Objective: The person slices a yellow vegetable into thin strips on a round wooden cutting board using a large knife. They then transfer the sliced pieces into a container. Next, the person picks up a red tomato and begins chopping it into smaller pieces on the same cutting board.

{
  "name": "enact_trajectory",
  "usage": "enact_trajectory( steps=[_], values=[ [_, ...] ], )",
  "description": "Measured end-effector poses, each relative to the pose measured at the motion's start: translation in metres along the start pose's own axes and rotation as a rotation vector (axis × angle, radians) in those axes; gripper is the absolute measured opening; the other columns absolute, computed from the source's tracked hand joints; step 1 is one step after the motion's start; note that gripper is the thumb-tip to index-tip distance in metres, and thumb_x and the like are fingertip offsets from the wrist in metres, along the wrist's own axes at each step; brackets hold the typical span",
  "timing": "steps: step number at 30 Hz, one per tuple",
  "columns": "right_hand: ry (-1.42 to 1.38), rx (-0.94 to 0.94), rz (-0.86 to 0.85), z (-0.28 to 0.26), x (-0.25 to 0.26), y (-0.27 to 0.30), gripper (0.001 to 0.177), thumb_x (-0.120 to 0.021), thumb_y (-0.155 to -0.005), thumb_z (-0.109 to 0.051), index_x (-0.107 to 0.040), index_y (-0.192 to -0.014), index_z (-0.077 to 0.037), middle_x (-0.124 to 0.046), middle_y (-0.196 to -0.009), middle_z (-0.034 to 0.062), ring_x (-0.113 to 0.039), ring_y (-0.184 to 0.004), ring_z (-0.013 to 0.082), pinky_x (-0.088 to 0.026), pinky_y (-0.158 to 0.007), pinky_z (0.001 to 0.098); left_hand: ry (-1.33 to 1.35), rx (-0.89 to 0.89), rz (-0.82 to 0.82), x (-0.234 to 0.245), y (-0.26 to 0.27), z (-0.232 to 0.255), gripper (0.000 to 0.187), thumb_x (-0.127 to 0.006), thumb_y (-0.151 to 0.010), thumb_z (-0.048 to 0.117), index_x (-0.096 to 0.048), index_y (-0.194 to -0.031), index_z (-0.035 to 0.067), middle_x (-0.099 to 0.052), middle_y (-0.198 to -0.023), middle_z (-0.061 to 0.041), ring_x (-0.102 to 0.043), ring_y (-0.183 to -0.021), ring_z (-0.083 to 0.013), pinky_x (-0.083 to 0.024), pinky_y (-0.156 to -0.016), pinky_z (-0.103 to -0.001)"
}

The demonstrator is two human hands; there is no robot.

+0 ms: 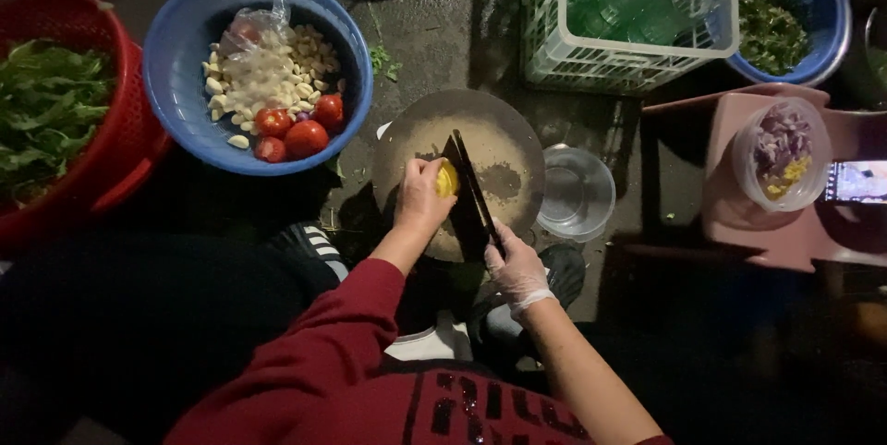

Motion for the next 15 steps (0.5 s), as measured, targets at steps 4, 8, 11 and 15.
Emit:
enact_trajectory(
  steps=[4,8,11,15],
  values=[
    [-0.049,-0.022,-0.006,-0.006,0.005,0.004,0.054,-0.052,-0.084,-0.037,-0.041,-0.136,-0.038,-0.062,-0.12,0.0115,-0.056,-0.112,0.0349,-0.046,-0.095,0.0456,0.057,-0.024,-0.064,-0.006,-0.011,-0.014,0.061,-0.079,-0.063,0.015,-0.058,-0.12,0.016,-0.045,-0.106,-0.003,-0.06,-0.101,-0.0311,-0.056,-0.081,-0.041],
    [-0.081,-0.044,-0.002,-0.012,0.01,0.011,0.051,-0.054,-0.083,-0.035,-0.045,-0.134,-0.038,-0.062,-0.12,0.0123,-0.056,-0.112,0.0355,-0.046,-0.096,0.0449,0.167,-0.018,-0.057,-0.004,-0.015,-0.019,0.053,-0.077,-0.062,0.013,-0.062,-0.113,0.011,-0.046,-0.1,-0.007,-0.06,-0.096,-0.0373,-0.056,-0.077,-0.042],
    [-0.066,-0.055,0.006,-0.003,0.005,0.002,0.051,-0.055,-0.083,-0.037,-0.046,-0.132,-0.041,-0.063,-0.118,0.0121,-0.057,-0.111,0.0343,-0.046,-0.096,0.0445,0.105,0.013,-0.092,0.004,-0.011,-0.01,0.056,-0.076,-0.058,0.01,-0.056,-0.11,0.012,-0.045,-0.105,-0.009,-0.06,-0.099,-0.0364,-0.055,-0.079,-0.042],
    [-0.095,-0.067,0.002,-0.012,0.011,0.009,0.05,-0.054,-0.083,-0.035,-0.047,-0.132,-0.04,-0.064,-0.117,0.0118,-0.057,-0.11,0.0346,-0.047,-0.095,0.0448,0.079,0.003,-0.099,0.0,-0.014,-0.011,0.057,-0.08,-0.056,0.012,-0.053,-0.107,0.012,-0.044,-0.106,-0.008,-0.061,-0.1,-0.0347,-0.055,-0.077,-0.039]
  ],
)
Point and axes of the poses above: each hand's wrist, its own y-axis away from the middle knuckle, its own x-axis out of the back of the hand, z = x × y, the point moved 4 cm from there along -y, towards the middle knuckle
